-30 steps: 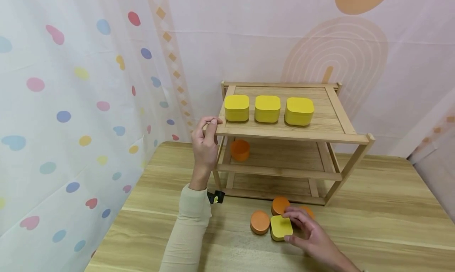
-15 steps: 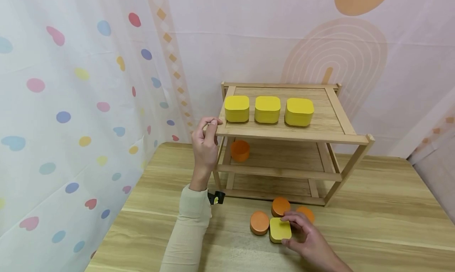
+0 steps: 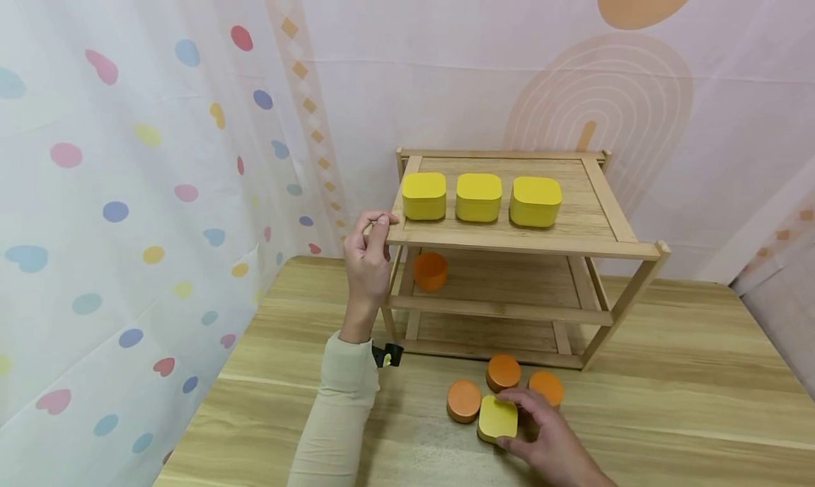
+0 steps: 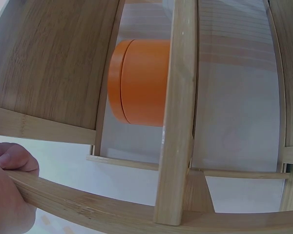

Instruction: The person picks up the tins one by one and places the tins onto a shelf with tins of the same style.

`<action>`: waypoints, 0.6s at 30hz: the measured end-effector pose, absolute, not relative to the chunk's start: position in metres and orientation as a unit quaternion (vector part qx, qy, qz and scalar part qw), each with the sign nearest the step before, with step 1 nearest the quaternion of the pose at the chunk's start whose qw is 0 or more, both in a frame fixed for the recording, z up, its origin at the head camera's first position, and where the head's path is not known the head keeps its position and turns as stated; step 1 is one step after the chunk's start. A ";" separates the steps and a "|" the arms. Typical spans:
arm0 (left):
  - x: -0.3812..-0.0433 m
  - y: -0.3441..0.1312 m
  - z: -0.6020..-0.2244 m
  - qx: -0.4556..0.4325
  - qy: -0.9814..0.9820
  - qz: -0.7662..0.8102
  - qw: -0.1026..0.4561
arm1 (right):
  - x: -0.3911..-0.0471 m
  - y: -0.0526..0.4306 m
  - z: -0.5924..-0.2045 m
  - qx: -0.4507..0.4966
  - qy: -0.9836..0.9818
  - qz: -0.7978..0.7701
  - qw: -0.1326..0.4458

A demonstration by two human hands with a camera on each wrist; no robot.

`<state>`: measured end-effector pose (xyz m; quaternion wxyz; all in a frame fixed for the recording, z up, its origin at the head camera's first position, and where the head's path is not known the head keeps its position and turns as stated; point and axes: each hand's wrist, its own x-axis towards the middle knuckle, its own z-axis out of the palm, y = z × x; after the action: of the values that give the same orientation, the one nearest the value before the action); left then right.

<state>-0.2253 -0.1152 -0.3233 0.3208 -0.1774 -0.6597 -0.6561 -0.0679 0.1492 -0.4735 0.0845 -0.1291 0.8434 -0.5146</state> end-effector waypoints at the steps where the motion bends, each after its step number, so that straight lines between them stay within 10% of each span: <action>1: -0.225 -0.115 -0.323 -0.176 -0.659 -0.657 0.320 | -0.068 0.149 -0.474 -0.126 0.844 -0.514 0.091; 18: -0.227 -0.116 -0.325 -0.175 -0.663 -0.655 0.318 | -0.077 0.154 -0.486 -0.156 0.802 -0.556 0.151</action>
<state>-0.2265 -0.1165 -0.3247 0.3176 -0.1754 -0.6631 -0.6547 -0.0767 0.1541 -0.4860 0.1513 -0.1558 0.8022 -0.5562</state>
